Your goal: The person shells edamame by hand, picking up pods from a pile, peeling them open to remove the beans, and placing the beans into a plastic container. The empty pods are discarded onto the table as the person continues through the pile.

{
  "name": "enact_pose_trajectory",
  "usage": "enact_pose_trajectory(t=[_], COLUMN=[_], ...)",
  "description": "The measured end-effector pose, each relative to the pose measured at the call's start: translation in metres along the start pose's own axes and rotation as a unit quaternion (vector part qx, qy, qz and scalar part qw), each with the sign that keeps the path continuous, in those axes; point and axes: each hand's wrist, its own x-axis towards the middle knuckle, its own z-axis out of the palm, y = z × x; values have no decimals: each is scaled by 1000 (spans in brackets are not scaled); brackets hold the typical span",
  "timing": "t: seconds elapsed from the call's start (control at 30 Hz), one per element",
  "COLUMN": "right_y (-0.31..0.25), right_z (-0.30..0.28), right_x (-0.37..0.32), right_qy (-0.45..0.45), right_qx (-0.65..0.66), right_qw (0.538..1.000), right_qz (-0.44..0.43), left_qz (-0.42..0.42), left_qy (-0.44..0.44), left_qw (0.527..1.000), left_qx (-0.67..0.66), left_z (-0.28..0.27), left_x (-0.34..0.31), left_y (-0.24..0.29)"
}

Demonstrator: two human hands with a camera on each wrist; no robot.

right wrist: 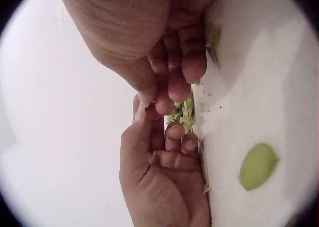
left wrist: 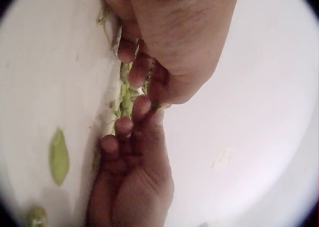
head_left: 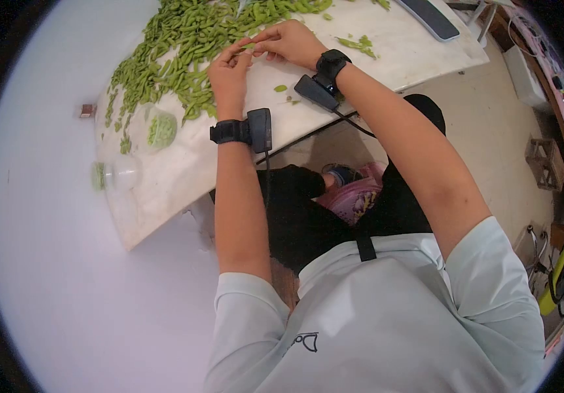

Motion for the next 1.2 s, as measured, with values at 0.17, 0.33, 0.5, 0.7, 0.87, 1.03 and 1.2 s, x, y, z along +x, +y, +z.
enact_pose_trajectory(t=[0.17, 0.33, 0.5, 0.7, 0.87, 1.03, 1.2], right_y=[1, 0, 1, 2, 6, 5, 3], right_z=[-3, -1, 0, -1, 0, 0, 0], right_x=[0, 1, 1, 2, 3, 3, 2], right_qy=[-5, -12, -16, -27, -19, -14, -15], right_qx=[-6, -18, -29, -58, -50, -34, -36], right_qw=[1000, 1000, 999, 998, 998, 999, 999], right_qz=[3, -3, 7, -11, -16, -16, -19], left_qz=[-16, -15, -17, -21, -21, -35, -22], left_qy=[-3, 4, -1, 0, -5, -6, -9], left_qw=[1000, 999, 1000, 999, 999, 997, 998], left_qx=[-10, 33, 15, 36, -49, -70, -64], left_z=[1, -2, -1, -4, -1, -1, -1], left_x=[1, -1, 0, 2, 5, 3, 3], left_y=[-1, 2, -1, -5, -7, -2, -1])
